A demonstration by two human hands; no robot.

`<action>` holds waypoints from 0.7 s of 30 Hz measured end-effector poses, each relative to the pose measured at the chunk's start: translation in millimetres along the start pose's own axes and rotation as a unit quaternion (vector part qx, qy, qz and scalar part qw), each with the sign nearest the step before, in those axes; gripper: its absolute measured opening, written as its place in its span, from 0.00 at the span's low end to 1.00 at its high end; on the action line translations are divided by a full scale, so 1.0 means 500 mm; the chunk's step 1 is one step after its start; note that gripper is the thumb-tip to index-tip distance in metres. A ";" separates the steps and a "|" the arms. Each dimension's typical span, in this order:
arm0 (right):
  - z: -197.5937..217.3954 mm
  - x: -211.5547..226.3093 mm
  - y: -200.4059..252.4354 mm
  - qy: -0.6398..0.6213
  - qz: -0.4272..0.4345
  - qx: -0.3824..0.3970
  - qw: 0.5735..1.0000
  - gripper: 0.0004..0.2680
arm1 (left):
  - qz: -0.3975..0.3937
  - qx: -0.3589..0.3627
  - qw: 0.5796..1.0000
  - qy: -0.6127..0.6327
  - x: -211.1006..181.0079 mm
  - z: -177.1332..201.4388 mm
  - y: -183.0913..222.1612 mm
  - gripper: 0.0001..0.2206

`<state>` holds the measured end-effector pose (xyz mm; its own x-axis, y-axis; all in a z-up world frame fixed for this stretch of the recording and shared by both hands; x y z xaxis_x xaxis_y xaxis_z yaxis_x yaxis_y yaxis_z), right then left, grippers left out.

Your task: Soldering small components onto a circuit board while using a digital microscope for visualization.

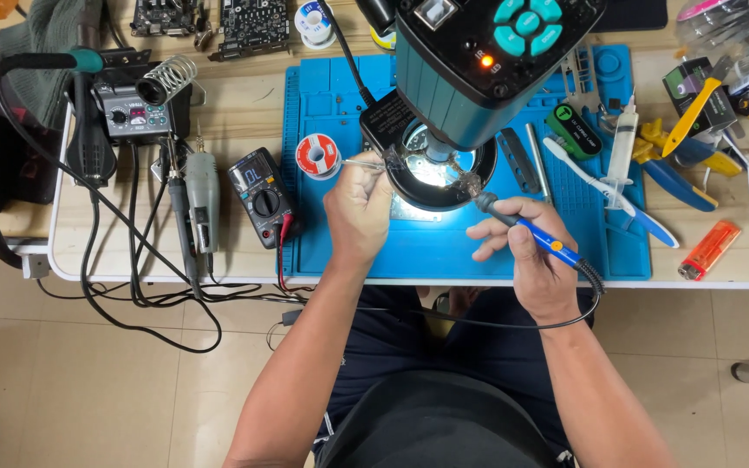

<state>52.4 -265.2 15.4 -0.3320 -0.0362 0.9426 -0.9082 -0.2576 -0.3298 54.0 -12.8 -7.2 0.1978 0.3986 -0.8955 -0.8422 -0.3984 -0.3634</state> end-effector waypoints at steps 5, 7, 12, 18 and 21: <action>0.001 -0.002 0.002 -0.004 0.005 -0.003 1.000 0.13 | 0.001 0.003 1.000 -0.009 -0.009 0.002 0.000 0.09; 0.001 -0.002 0.003 -0.003 0.007 -0.003 1.000 0.13 | 0.001 0.001 1.000 -0.012 -0.014 0.004 -0.001 0.09; 0.004 -0.005 0.005 -0.021 0.019 -0.009 1.000 0.13 | -0.005 -0.004 1.000 -0.010 -0.015 0.010 -0.003 0.08; 0.004 -0.002 0.006 -0.026 0.039 -0.028 0.999 0.13 | -0.009 -0.007 1.000 -0.007 -0.015 0.003 0.003 0.08; 0.012 -0.003 0.010 -0.016 0.052 -0.038 0.998 0.13 | -0.017 -0.009 1.000 -0.006 -0.049 0.013 -0.012 0.08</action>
<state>50.0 -271.9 12.5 -0.4184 -0.0890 0.9039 -0.8865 -0.1763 -0.4278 51.1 -15.0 18.5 0.2190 0.4222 -0.8796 -0.8266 -0.3988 -0.3972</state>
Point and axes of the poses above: each hand's wrist, its own y-axis away from the middle knuckle, its own z-axis out of the back of the hand, x = y × z, the point moved 5 cm from there along -y, towards the middle knuckle, and after that the axes turned 6 degrees about -z, right-handed, at the moved point
